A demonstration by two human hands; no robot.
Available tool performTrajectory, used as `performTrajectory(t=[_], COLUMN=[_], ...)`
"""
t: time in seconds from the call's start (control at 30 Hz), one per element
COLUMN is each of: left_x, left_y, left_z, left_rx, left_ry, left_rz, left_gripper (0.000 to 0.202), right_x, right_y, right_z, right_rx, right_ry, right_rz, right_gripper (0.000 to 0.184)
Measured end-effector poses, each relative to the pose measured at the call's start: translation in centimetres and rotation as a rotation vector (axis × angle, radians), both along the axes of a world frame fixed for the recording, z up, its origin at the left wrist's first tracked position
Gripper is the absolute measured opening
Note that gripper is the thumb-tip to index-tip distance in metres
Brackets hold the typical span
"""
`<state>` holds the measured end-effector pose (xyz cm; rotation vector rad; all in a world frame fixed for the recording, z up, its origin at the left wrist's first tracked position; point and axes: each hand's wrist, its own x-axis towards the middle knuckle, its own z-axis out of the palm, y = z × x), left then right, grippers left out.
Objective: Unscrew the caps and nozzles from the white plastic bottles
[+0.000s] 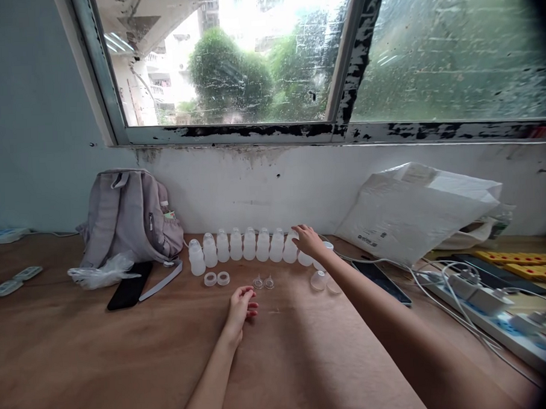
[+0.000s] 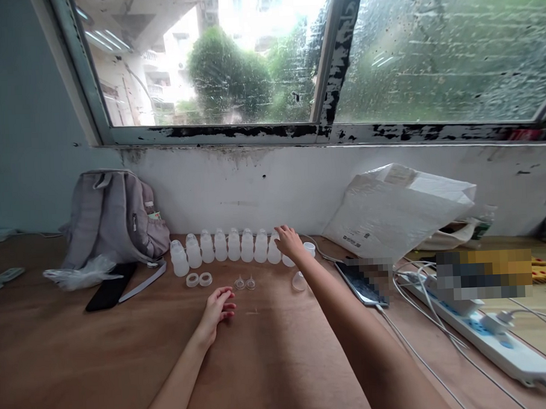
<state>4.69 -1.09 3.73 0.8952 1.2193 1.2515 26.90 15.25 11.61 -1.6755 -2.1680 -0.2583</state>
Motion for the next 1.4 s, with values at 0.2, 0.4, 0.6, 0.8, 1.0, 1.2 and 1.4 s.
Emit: performTrajectory(t=[0.2,0.4,0.6,0.8,1.0,1.2,1.4], left_x=[-0.1,-1.2,-1.7,-1.7,-2.1,-1.5,-0.1], left_y=[0.3,1.2,1.1,1.0,1.5,0.3,-1.1], left_z=[-0.4,-1.6,-2.0,-2.5,-2.9,-2.0,-1.9], left_rx=[0.056,0.174,0.303,0.339,0.249,0.410,0.450], left_ry=[0.180,0.495,0.805,1.323,1.422,1.463,1.496], left_rz=[0.042,0.193,0.306,0.342,0.262,0.211,0.260], left_gripper=[0.022,0.016,0.028,0.043,0.049,0.038,0.042], right_x=[-1.3,-5.0,-6.7,-6.0,-4.6,-4.1,-4.1], right_y=[-2.3,-7.2,-10.3,-11.7,-14.9,-16.0,-16.2], right_z=[0.3,-5.6,-11.1,-10.9,-10.3,-10.5,-10.8], right_rx=[0.094,0.007,-0.049,-0.047,0.002,-0.078,-0.063], right_ry=[0.012,0.137,0.441,0.750,0.839,0.713,0.454], right_rz=[0.034,0.352,0.335,0.256,0.202,0.185,0.034], right_gripper=[0.039,0.029,0.022,0.016,0.022,0.022,0.023])
